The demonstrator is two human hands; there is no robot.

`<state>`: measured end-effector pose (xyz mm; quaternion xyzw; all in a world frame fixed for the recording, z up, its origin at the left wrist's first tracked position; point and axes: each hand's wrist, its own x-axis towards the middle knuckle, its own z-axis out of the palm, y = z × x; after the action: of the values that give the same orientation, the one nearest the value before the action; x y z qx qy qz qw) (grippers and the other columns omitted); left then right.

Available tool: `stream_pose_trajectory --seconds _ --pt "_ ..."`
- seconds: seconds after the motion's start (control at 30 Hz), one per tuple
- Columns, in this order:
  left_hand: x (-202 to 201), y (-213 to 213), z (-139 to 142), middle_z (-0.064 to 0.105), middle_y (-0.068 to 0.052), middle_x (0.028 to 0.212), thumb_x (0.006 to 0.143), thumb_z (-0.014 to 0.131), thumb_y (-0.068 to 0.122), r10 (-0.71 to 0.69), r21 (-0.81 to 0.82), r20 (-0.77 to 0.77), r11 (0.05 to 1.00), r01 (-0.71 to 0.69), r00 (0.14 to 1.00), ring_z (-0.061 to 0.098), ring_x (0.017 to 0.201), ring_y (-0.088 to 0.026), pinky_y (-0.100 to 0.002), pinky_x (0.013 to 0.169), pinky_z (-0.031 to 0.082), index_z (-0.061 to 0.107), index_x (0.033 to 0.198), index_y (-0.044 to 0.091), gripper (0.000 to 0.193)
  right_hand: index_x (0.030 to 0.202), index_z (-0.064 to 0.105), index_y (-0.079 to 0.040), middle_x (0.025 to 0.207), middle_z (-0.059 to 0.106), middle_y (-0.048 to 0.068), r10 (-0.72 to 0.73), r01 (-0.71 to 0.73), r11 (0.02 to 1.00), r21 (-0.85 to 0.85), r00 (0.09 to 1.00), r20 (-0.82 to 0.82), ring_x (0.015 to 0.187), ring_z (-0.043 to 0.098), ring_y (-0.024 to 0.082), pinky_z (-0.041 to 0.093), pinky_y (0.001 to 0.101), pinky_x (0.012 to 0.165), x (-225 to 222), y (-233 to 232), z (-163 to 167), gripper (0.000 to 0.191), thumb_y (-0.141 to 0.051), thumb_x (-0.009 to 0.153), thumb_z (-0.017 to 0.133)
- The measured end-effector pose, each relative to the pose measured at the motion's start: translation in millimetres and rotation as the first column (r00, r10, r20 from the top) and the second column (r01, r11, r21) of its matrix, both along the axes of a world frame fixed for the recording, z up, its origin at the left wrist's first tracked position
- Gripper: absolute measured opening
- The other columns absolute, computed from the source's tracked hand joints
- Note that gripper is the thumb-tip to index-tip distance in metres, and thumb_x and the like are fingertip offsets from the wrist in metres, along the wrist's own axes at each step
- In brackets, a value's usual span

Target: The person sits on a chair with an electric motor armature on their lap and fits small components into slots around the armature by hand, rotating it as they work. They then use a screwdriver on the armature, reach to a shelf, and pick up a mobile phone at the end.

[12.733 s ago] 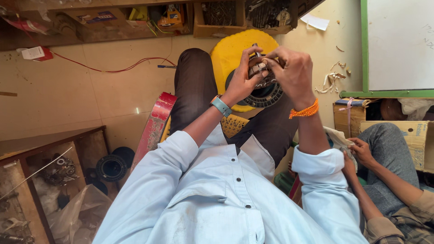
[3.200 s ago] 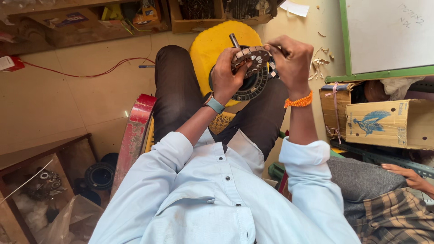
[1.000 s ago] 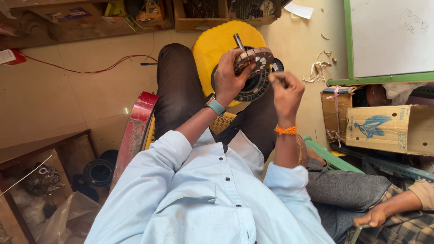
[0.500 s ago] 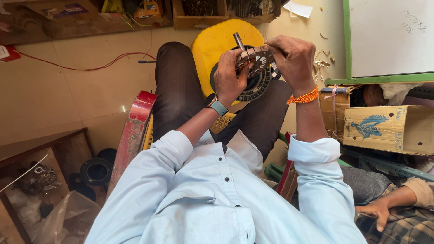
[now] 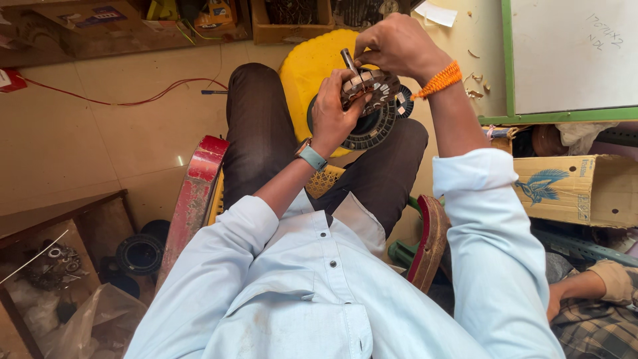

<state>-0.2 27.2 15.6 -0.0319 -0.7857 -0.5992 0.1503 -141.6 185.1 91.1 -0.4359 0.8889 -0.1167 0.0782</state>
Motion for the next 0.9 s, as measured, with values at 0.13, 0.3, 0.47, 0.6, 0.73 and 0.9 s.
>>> stream_pose_trajectory --seconds 0.13,0.3,0.47,0.6,0.73,0.9 --pt "-15.3 -17.9 -1.8 0.068 -0.010 0.126 0.087 0.080 0.016 -0.453 0.729 0.164 0.654 0.201 0.876 0.068 0.117 -0.023 -0.038 0.100 0.057 0.031 0.131 0.015 0.066 0.096 0.081 -0.017 0.079 0.072 0.009 -0.013 0.001 0.990 0.142 0.997 0.082 0.072 0.069 0.031 0.053 0.0429 0.063 -13.8 -18.3 -0.9 0.014 -0.021 0.083 0.082" --pt "-24.8 -35.6 -1.7 0.062 -0.012 0.129 0.090 0.077 0.013 -0.627 0.839 0.211 0.510 0.190 0.750 0.062 0.122 -0.020 -0.036 0.105 0.052 0.022 0.144 0.024 0.078 0.095 0.082 -0.017 0.080 0.072 0.009 -0.021 0.026 0.996 0.082 0.998 -0.058 0.075 0.070 0.031 0.054 0.0421 0.066 6.3 -32.7 20.2 0.010 -0.019 0.085 0.080" --pt "-23.1 -33.8 -8.6 0.064 -0.009 0.131 0.096 0.076 0.011 -0.609 0.799 0.078 0.512 0.316 0.789 0.060 0.126 -0.019 -0.035 0.108 0.050 0.031 0.148 0.019 0.069 0.097 0.078 -0.008 0.083 0.072 0.009 -0.265 0.243 0.935 -0.260 0.963 -0.054 0.071 0.068 0.023 0.051 0.0361 0.065 71.0 -24.6 46.5 0.009 -0.016 0.095 0.083" --pt "-23.5 -33.3 -18.4 0.064 -0.006 0.132 0.099 0.074 0.013 -0.610 0.754 0.058 0.546 0.366 0.790 0.059 0.127 -0.017 -0.033 0.110 0.048 0.037 0.145 0.016 0.059 0.101 0.077 -0.003 0.079 0.072 0.008 -0.482 0.519 0.760 -0.392 0.854 0.196 0.063 0.062 0.011 0.046 0.0294 0.058 106.4 -22.4 48.7 0.007 -0.008 0.096 0.079" --pt "-29.8 -34.8 -22.0 0.060 -0.004 0.131 0.100 0.073 0.018 -0.626 0.719 0.047 0.562 0.408 0.778 0.057 0.124 -0.015 -0.033 0.102 0.051 0.047 0.137 0.011 0.046 0.095 0.077 -0.001 0.074 0.067 0.003 -0.559 0.608 0.671 -0.423 0.791 0.249 0.058 0.051 0.006 0.036 0.0264 0.050 132.3 -18.1 33.2 0.006 -0.007 0.095 0.080" --pt "-22.4 -29.8 -13.3 0.065 -0.003 0.121 0.105 0.071 0.024 -0.516 0.568 0.052 0.719 0.400 0.855 0.062 0.118 -0.013 -0.031 0.105 0.052 0.058 0.129 0.010 0.031 0.089 0.070 -0.002 0.071 0.050 -0.008 -0.545 0.790 0.371 -0.488 0.611 0.574 0.063 0.037 0.003 0.028 0.0246 0.055 173.9 -10.2 -20.9 0.011 -0.004 0.098 0.075"
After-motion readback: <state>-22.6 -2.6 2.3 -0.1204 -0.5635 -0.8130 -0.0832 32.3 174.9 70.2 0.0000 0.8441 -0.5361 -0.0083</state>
